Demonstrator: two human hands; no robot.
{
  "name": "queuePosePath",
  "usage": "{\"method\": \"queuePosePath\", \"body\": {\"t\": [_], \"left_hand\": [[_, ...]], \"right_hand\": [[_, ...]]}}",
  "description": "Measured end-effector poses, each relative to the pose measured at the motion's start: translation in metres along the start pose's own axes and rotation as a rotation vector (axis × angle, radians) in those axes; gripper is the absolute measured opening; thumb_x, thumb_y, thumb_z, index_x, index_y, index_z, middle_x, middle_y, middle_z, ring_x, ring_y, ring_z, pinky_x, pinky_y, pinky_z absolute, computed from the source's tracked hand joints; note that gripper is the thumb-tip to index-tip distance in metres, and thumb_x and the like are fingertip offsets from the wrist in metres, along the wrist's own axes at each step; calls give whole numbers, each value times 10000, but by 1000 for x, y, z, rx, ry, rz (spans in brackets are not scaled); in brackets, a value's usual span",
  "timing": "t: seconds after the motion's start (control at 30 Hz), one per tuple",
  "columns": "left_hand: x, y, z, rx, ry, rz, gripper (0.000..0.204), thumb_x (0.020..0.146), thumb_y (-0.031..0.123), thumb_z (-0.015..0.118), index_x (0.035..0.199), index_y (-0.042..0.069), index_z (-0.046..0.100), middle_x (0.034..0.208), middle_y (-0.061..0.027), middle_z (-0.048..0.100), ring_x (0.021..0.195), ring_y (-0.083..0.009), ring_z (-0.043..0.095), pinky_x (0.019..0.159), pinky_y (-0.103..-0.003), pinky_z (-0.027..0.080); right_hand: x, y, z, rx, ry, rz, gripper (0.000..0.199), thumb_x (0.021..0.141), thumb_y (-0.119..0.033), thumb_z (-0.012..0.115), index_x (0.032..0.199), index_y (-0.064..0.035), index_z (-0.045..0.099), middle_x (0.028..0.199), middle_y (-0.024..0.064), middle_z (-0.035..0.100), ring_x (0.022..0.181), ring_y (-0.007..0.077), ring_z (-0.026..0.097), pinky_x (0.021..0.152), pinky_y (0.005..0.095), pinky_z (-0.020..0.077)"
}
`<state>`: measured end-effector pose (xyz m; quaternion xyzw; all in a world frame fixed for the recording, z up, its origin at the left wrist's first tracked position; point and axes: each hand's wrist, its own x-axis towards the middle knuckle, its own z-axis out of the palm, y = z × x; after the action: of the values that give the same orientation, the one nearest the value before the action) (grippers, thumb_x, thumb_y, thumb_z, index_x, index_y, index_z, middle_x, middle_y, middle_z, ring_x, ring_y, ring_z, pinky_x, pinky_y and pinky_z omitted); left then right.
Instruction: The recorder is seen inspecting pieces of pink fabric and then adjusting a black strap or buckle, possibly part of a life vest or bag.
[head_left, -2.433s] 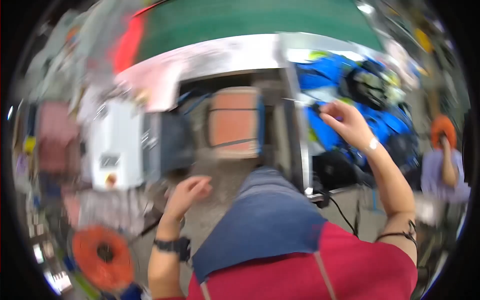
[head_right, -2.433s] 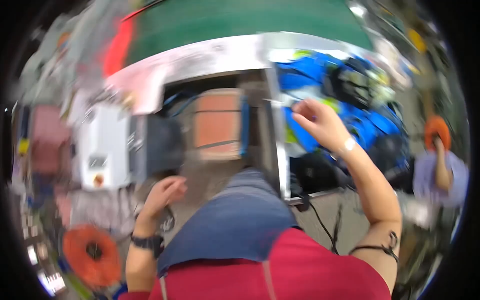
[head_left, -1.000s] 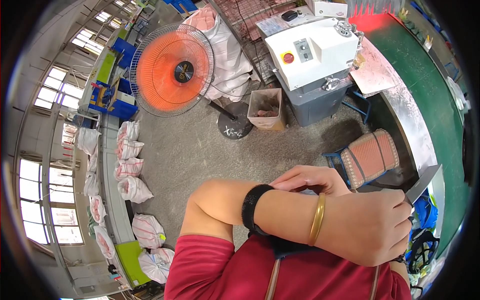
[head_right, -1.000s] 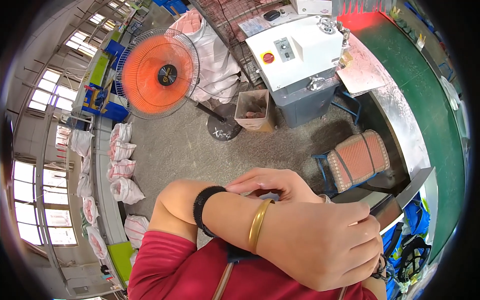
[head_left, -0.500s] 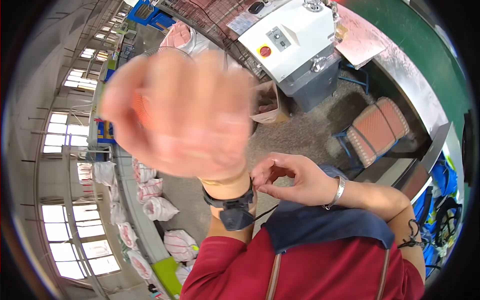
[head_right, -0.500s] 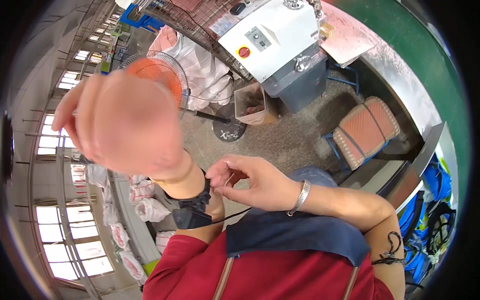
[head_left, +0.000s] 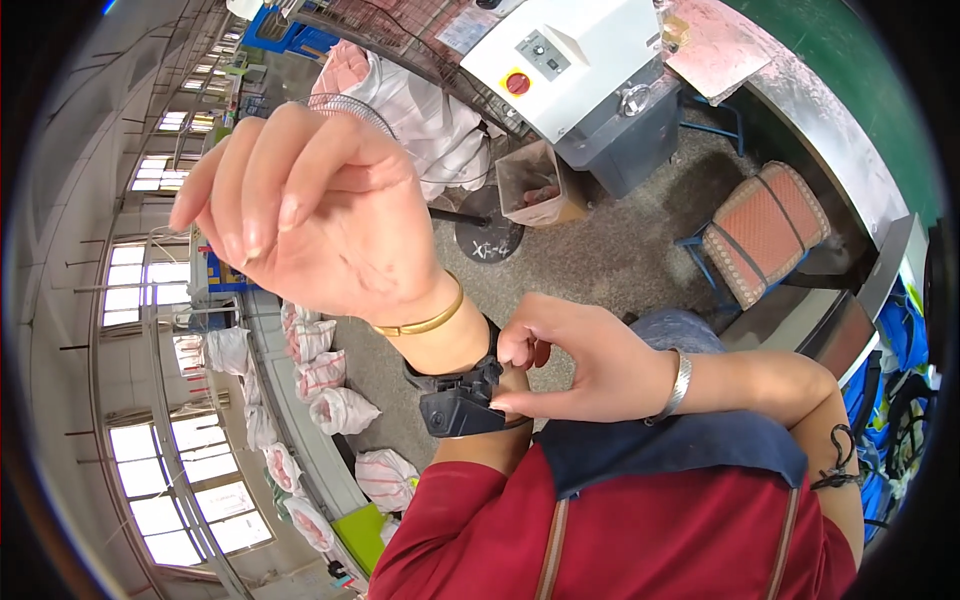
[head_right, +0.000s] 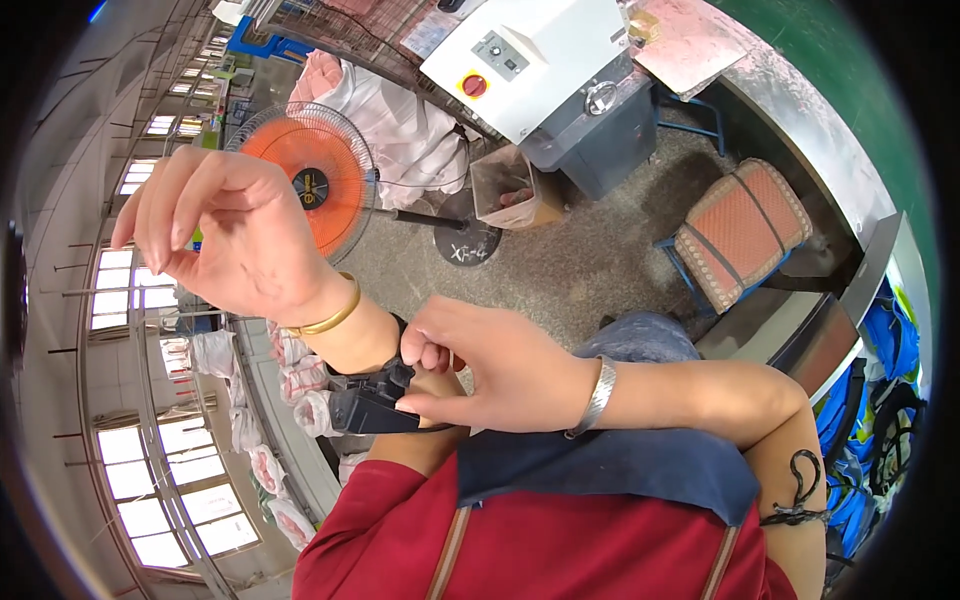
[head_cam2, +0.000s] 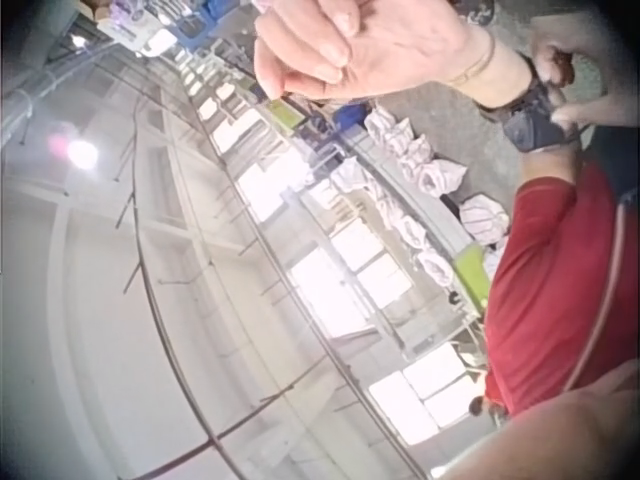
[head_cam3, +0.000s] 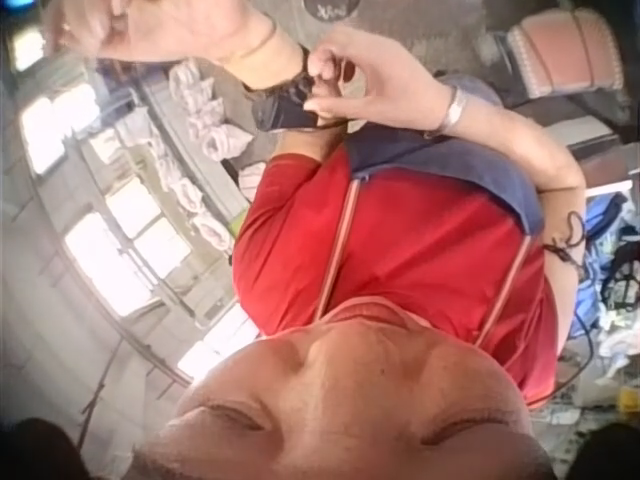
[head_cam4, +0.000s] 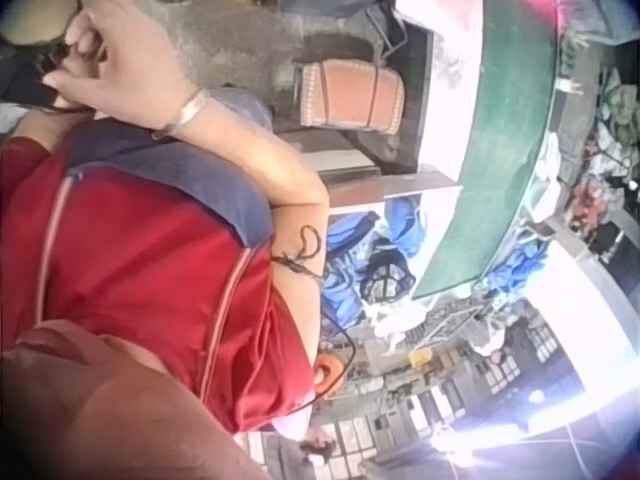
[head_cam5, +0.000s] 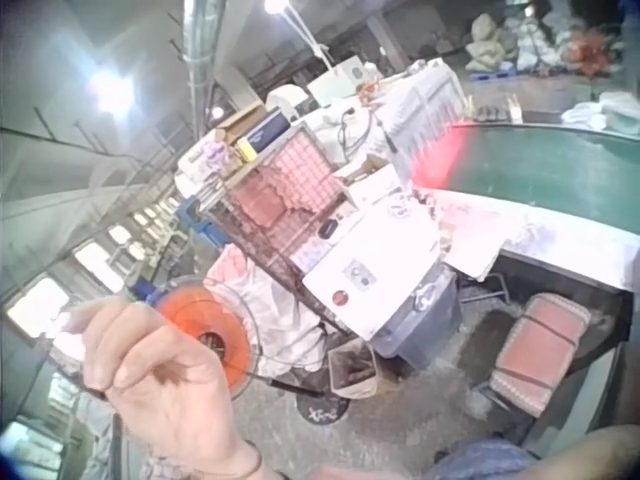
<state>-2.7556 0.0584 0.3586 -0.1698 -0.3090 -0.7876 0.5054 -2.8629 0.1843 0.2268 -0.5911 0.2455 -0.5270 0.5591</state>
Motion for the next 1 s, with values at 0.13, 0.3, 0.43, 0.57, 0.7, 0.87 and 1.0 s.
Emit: {"method": "queuePosePath", "body": {"t": [0.13, 0.3, 0.43, 0.57, 0.7, 0.87, 1.0], "left_hand": [[0, -9, -17, 24, 17, 71, 106, 858, 76, 570, 826, 101, 669, 659, 29, 557, 676, -118, 561, 666, -275, 459], [1, -21, -44, -45, 26, 34, 171, 942, 241, 506, 939, 133, 638, 718, 45, 507, 726, -122, 489, 709, -293, 411], [-7, -41, -69, 71, 248, 107, 111, 907, 178, 532, 909, 106, 616, 698, 29, 499, 681, -134, 504, 682, -285, 419], [-13, -59, -115, 174, 399, 66, 135, 893, 207, 546, 935, 96, 609, 718, 14, 514, 698, -152, 515, 688, -295, 438], [-35, -80, -179, 326, 738, -24, 139, 881, 207, 575, 936, 89, 622, 729, -12, 571, 695, -156, 559, 685, -307, 469], [-92, -115, -261, 697, 1058, -473, 149, 890, 203, 579, 938, 75, 638, 715, -24, 617, 629, -137, 593, 589, -268, 478], [-153, -141, -293, 995, 1119, -762, 158, 900, 190, 568, 944, 65, 653, 710, -43, 651, 567, -133, 610, 485, -254, 473]], "right_hand": [[3, 5, -5, 53, -19, 93, 286, 797, -122, 789, 929, -53, 544, 859, 22, 574, 782, 103, 569, 706, 264, 493], [-1, 12, -12, 42, 54, 91, 238, 822, -63, 713, 968, -35, 527, 808, 27, 604, 750, 86, 606, 727, 256, 517], [-5, 18, -15, -33, 150, 194, 225, 802, -61, 670, 967, -39, 519, 731, 50, 605, 691, 123, 631, 675, 278, 517], [-15, 33, -17, -80, 254, 220, 194, 840, -76, 660, 958, -32, 514, 737, 60, 620, 692, 119, 638, 652, 277, 516], [-21, 64, -24, 76, 355, 424, 135, 887, -44, 630, 941, -15, 510, 781, 58, 639, 698, 111, 640, 644, 270, 531], [-31, 110, -45, 295, 504, 571, 78, 908, -7, 583, 886, -37, 514, 812, 46, 632, 702, 125, 649, 611, 309, 580], [-48, 132, -56, 486, 554, 682, 50, 901, -16, 567, 892, -23, 518, 777, 96, 634, 627, 196, 658, 592, 313, 571]]}}
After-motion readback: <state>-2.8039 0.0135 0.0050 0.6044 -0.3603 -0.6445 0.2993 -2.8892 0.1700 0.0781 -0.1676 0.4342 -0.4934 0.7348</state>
